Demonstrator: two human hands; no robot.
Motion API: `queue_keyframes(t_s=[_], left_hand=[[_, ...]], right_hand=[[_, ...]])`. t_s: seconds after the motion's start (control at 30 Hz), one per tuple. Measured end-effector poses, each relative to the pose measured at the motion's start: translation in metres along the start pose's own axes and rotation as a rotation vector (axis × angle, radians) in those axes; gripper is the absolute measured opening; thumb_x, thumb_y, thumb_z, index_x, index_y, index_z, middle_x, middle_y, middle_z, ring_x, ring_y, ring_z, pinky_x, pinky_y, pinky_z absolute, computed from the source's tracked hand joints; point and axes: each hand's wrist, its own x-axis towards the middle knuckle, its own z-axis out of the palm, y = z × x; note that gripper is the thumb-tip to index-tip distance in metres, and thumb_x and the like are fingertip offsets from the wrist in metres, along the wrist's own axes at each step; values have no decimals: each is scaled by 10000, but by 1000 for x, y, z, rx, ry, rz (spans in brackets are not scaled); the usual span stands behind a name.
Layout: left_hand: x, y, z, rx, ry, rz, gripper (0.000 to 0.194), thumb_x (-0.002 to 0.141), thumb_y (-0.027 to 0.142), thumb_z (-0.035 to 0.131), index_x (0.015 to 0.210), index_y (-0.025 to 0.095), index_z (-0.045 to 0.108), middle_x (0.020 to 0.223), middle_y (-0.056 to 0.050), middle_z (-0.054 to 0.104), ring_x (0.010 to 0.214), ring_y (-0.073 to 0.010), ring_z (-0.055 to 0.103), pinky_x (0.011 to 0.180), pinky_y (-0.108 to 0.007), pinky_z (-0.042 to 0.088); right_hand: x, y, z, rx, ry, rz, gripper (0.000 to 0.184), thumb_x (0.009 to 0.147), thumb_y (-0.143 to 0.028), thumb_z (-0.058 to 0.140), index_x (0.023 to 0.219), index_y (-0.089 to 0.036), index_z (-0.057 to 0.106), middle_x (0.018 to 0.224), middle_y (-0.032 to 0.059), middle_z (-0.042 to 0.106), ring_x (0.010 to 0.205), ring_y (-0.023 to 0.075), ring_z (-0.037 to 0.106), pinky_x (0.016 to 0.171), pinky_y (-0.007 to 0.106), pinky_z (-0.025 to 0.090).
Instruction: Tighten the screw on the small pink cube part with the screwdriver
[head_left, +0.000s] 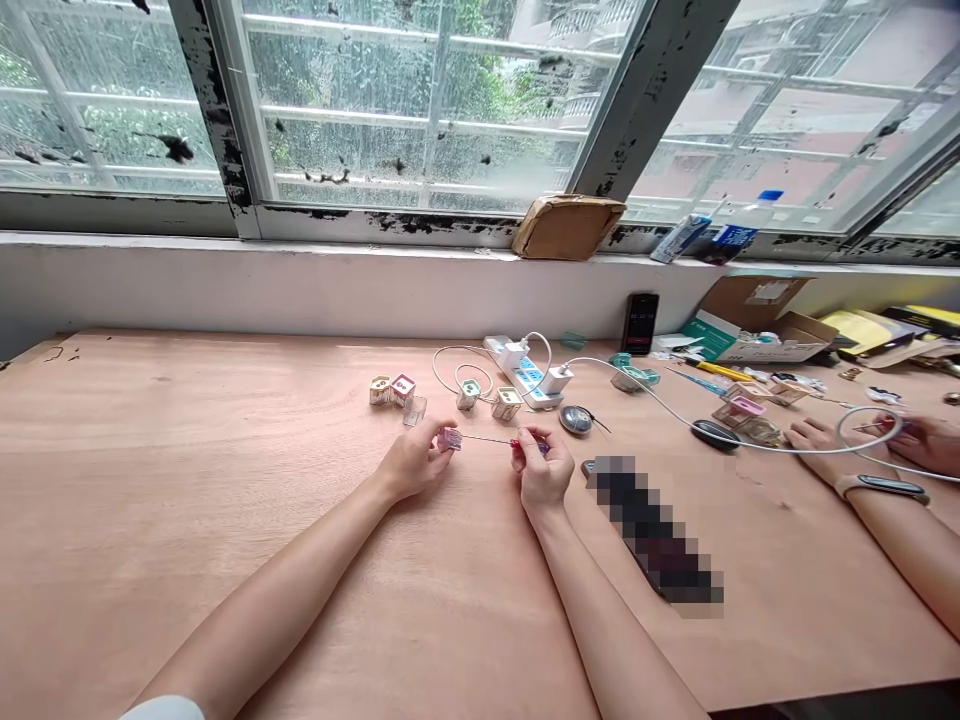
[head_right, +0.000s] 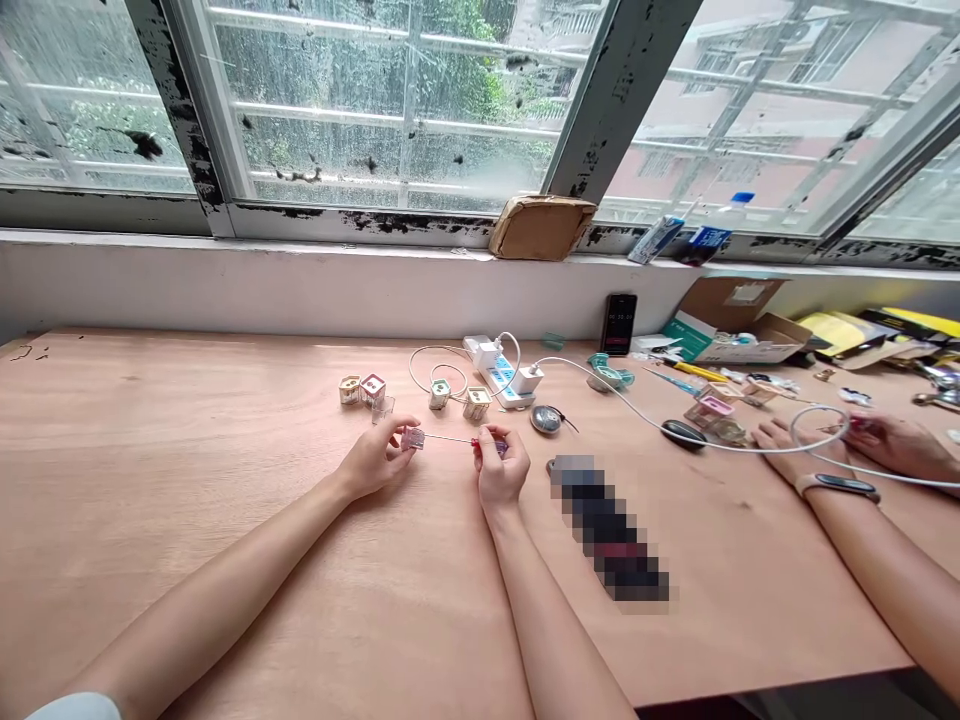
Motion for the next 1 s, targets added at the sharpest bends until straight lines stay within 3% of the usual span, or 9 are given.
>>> queue_keyframes(t_s=[0.47, 1.0], left_hand=[[1, 1, -2, -3, 1, 4, 379, 824, 131, 546, 1191, 224, 544, 988, -33, 623, 795, -110, 576, 691, -207, 524], [1, 3, -3, -55, 8, -4, 376, 825, 119, 541, 1184, 230, 536, 1129, -46, 620, 855, -106, 591, 750, -223, 535]], right_hand=[[-1, -1, 1, -77, -15, -11, 341, 702, -432, 735, 830, -149, 594, 585, -7, 554, 439, 92, 445, 362, 183, 303], [1, -1, 0, -50, 40, 13, 336, 681, -418, 744, 820, -151, 596, 576, -2, 555, 464, 105, 472, 379, 186, 315]])
